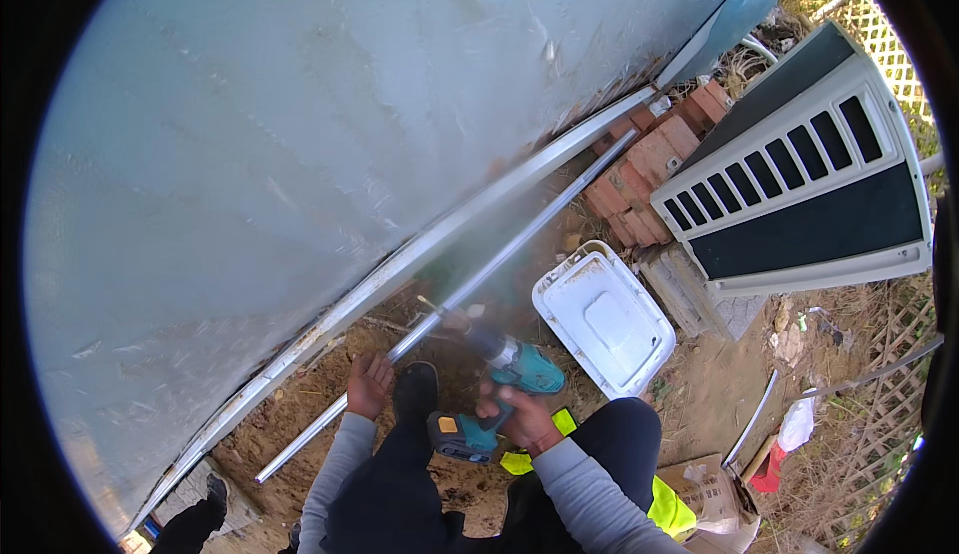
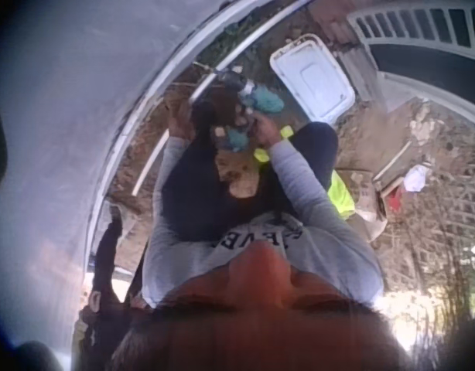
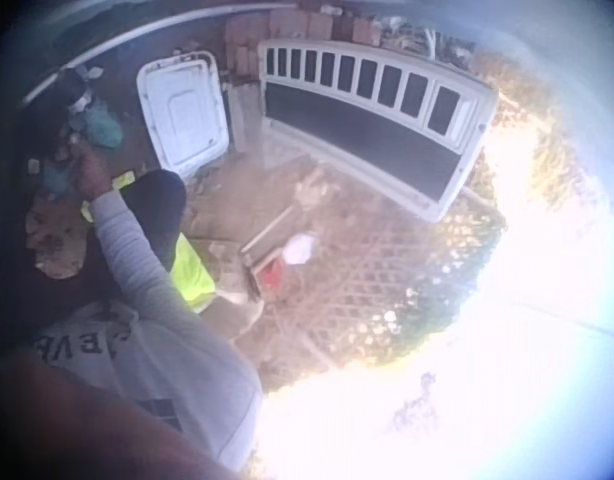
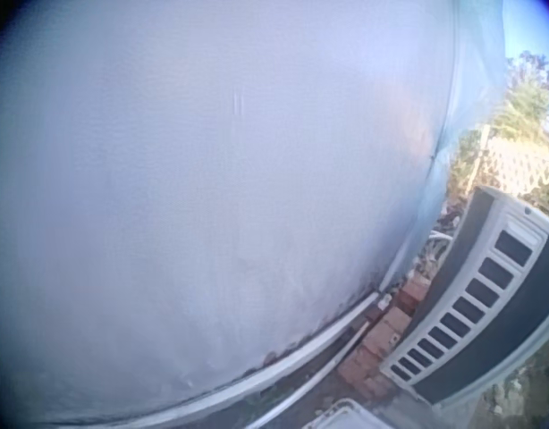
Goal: The person uses a cordless drill to fasten a long metal trim strip along the base of a translucent wall. They move along the wall, repositioning items like a large pot and a plastic bag to reach new sections, and continue drilling screws into the trim at regular intervals.
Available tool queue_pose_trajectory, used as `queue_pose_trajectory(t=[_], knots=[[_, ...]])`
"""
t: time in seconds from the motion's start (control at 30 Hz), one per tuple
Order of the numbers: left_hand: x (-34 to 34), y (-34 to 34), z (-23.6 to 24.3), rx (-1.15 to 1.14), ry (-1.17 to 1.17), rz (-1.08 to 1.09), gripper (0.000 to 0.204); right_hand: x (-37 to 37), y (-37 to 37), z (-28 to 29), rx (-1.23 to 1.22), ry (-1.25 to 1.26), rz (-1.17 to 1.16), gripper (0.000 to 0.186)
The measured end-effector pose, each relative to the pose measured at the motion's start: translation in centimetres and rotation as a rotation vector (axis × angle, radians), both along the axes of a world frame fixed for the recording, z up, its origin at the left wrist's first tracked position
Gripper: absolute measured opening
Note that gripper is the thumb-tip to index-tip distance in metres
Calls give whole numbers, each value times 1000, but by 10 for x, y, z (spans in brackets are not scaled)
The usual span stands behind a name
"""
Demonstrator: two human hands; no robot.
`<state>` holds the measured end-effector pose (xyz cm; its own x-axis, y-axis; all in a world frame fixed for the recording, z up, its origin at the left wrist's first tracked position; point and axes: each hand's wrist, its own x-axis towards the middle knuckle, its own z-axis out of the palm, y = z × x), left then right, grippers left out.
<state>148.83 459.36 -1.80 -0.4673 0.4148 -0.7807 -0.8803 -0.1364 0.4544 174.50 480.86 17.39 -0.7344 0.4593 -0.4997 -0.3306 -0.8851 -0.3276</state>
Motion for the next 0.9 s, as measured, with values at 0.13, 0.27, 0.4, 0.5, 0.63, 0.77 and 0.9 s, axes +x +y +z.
queue_pose_trajectory(t=[0.13,0.27,0.4,0.5,0.63,0.77,0.9], knots=[[-3,9,-5,-306,44,-470,76,12,5,-3,43,-16,153,47],[2,36,-14,-240,-54,-689,91,30,13,5,63,-6,149,46],[9,56,-43,-148,-235,-520,104,41,13,14,94,-49,95,45],[11,58,-65,-141,-288,-279,89,49,14,17,112,-11,63,40],[22,65,-69,-166,-261,-26,64,65,12,24,111,14,76,37],[28,88,-28,27,-162,51,55,79,12,28,104,-19,57,34],[15,114,36,174,-67,5,52,83,12,24,198,19,82,32]])
